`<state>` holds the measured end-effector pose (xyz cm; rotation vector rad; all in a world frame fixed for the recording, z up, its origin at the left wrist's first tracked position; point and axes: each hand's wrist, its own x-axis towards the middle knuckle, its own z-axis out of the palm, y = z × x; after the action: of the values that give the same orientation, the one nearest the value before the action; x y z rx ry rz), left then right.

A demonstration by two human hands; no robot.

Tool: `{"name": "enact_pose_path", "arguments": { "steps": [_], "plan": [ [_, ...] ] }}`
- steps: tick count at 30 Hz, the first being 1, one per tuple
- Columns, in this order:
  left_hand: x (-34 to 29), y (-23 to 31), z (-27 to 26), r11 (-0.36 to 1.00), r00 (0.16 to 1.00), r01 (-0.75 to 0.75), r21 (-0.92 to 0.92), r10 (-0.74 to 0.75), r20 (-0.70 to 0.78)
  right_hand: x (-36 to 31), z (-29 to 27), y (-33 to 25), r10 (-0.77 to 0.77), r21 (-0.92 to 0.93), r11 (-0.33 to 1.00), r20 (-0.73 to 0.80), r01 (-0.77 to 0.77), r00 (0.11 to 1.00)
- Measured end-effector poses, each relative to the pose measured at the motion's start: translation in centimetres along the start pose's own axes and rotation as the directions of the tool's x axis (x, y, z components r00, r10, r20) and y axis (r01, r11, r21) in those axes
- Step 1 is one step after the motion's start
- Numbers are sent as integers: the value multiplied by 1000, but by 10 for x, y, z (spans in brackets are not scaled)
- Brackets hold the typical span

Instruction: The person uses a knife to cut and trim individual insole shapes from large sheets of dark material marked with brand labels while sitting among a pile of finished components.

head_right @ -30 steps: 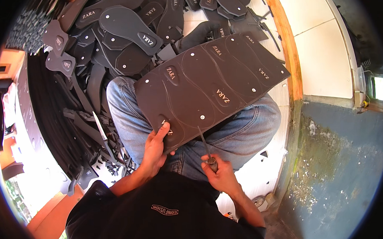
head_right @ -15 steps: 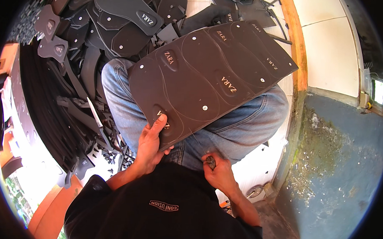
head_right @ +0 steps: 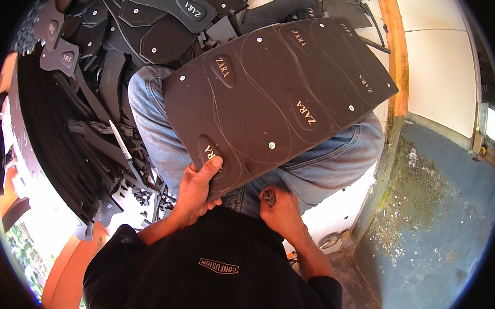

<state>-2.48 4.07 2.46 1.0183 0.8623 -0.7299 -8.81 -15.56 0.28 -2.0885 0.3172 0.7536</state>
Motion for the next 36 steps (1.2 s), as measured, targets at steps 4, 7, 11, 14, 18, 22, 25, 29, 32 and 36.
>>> {"name": "enact_pose_path", "arguments": {
  "steps": [4,7,11,14,18,22,25,29,32,36],
  "plan": [
    [-2,4,1,1000,1000,20,10,-20,-6,13,-2,-5,13,-58,998,29,-12,999],
    [1,2,0,1000,1000,9,-3,-9,16,22,0,-13,26,-81,996,25,-24,999],
    [1,2,-3,1000,999,26,-5,-26,32,34,5,-12,-18,-137,990,22,21,1000],
    [0,4,-5,999,998,50,8,-51,45,40,10,-14,-61,-111,992,27,64,998],
    [0,5,-3,998,997,52,-27,-51,50,49,17,-31,-193,-83,978,-1,192,981],
    [1,2,-2,997,998,27,-65,-24,57,57,27,-35,-149,-77,985,37,152,988],
    [2,2,0,997,998,32,-77,-27,63,60,32,-42,-183,-1,983,20,183,983],
    [2,6,10,993,996,41,-107,-32,88,64,42,-43,-209,90,972,-97,217,973],
    [6,7,14,995,995,29,-91,-20,94,70,50,-34,-195,166,962,-142,217,971],
    [10,4,14,992,997,27,-120,-17,81,80,57,-34,-185,214,951,-183,223,965]
  ]
}}
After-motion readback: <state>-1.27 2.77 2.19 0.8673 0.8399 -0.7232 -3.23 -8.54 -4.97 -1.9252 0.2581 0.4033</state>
